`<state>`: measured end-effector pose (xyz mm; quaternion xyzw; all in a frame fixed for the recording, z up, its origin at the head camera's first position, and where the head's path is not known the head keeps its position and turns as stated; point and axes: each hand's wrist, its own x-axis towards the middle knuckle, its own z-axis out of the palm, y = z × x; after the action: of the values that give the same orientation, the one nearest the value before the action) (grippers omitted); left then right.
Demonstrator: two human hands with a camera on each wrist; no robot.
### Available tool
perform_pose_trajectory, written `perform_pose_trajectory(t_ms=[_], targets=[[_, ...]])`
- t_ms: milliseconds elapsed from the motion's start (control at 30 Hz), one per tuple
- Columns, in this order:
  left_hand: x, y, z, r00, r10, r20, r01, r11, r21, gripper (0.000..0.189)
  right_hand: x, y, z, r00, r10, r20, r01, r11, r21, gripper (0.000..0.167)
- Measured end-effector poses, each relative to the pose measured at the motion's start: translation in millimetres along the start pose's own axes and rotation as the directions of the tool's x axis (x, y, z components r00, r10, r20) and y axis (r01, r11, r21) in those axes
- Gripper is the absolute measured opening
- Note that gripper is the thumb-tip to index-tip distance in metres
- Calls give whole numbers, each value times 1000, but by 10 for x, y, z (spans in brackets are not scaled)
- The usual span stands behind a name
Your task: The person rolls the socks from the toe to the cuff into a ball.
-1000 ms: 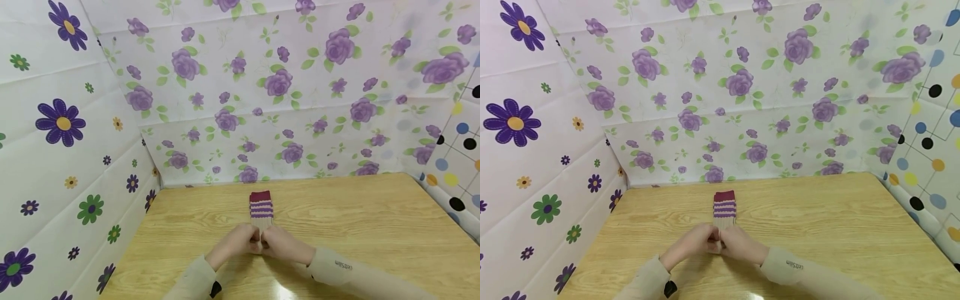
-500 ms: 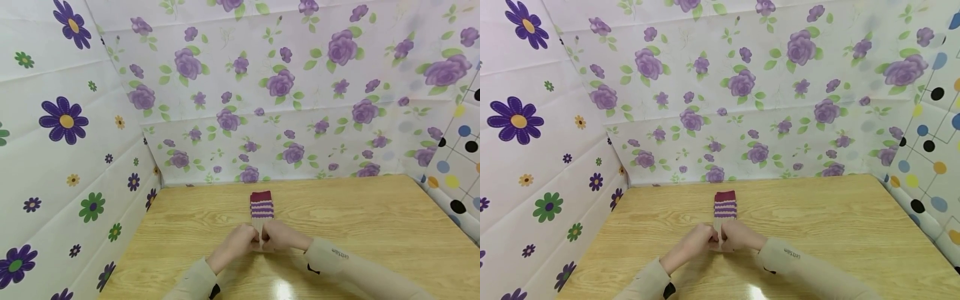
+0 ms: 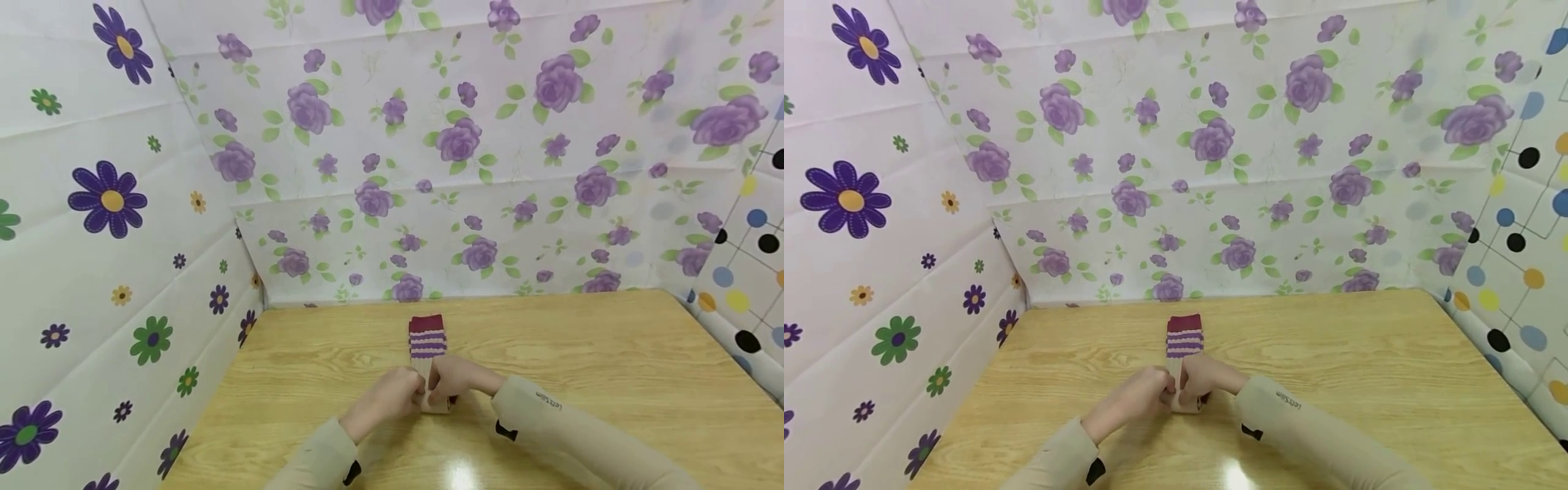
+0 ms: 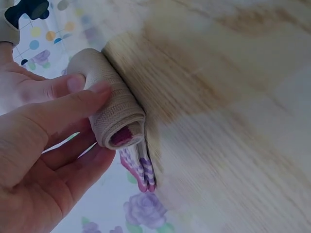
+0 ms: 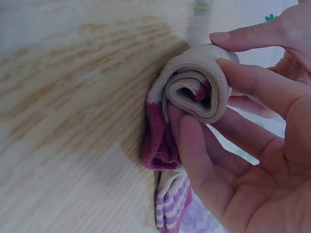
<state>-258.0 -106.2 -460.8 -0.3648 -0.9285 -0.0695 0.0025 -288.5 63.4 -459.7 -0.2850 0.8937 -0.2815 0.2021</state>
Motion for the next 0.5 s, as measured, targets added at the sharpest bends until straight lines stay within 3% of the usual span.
perform_pose_trajectory(t_ms=[200,267,367,500], targets=[[34,-11,5,1000,17,-3,-17,1000,-18,30,-28,-21,18,999,41,-33,-42,999,-9,5],[36,-13,-4,1000,25,-4,-25,999,-25,36,-55,-35,33,998,20,-65,-21,1000,-4,6],[35,-12,-27,1000,30,-1,-30,998,-48,43,-101,-45,70,991,-31,-131,31,1000,0,24],[48,-19,-45,1000,26,12,-24,994,-109,39,-149,-46,137,963,-110,-244,101,994,-50,35]])
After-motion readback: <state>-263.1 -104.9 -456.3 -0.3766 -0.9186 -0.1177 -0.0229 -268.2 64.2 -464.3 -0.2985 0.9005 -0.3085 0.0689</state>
